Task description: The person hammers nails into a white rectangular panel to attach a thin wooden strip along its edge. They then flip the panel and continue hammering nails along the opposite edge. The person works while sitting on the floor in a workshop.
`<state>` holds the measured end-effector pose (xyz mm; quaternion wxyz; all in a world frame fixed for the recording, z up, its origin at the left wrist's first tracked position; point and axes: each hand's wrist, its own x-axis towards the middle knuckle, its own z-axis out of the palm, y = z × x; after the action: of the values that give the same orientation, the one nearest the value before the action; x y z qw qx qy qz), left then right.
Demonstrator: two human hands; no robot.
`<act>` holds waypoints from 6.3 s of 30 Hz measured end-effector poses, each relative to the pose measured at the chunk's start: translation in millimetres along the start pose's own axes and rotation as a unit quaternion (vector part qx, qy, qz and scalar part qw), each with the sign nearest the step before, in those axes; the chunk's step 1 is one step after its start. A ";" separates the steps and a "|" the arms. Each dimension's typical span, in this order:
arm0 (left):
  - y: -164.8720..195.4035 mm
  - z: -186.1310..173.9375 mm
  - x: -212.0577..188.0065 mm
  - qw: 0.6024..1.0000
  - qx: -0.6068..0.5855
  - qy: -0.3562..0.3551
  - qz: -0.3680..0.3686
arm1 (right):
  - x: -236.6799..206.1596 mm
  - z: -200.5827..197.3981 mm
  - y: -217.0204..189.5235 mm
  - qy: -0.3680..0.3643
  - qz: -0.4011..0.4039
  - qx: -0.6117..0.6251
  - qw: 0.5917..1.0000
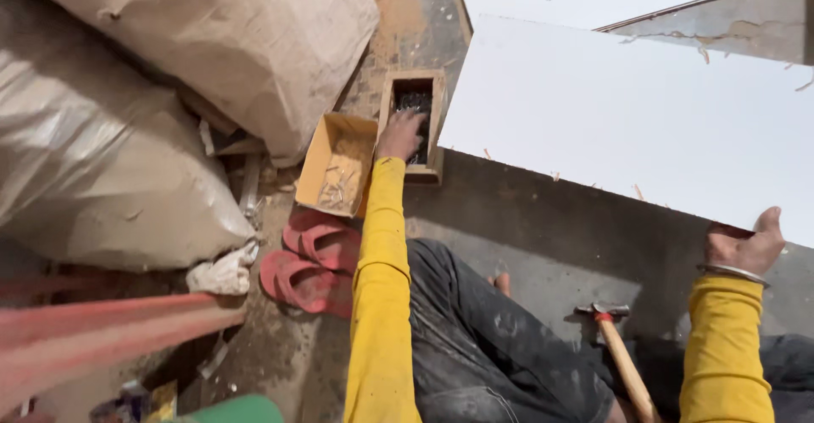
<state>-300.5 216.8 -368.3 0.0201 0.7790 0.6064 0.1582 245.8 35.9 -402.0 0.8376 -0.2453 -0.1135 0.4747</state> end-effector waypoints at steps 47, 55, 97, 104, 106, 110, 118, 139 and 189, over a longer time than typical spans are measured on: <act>2.6 15.4 -29.9 0.991 0.088 -0.101 0.018 | -17.2 -28.7 7.0 0.011 0.012 -0.131 0.991; -4.6 14.7 -23.2 0.995 0.014 -0.095 0.001 | -17.9 -33.0 7.7 0.034 0.033 -0.122 0.991; -124.2 -62.3 -81.4 0.922 -0.255 0.112 -0.271 | -11.7 -20.1 35.2 0.037 0.036 -0.184 0.982; -117.7 -49.7 -100.2 0.938 -0.119 0.200 -0.255 | -5.6 29.2 104.1 0.028 0.110 -0.132 0.985; -116.7 -47.3 -105.5 0.926 -0.129 0.189 -0.300 | -10.5 37.7 116.6 0.043 0.135 -0.053 0.989; -119.7 -46.9 -117.1 0.927 -0.129 0.204 -0.285 | -18.7 41.5 125.5 0.068 0.156 -0.011 0.985; -111.0 -46.6 -130.1 0.922 -0.129 0.155 -0.331 | -10.9 44.2 116.1 -0.024 0.146 -0.021 0.989; -37.7 -23.5 -165.6 0.908 -0.222 0.210 -0.287 | -35.0 61.5 117.8 0.078 0.167 0.003 0.983; 224.0 114.0 -121.2 0.377 -0.790 0.057 -0.481 | 302.1 20.2 -26.7 0.167 -0.187 -0.788 0.562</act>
<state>-85.3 60.7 -453.5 0.6640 -0.0229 0.4791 0.5736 415.2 287.7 -383.8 0.3856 -0.8559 -0.3439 -0.0199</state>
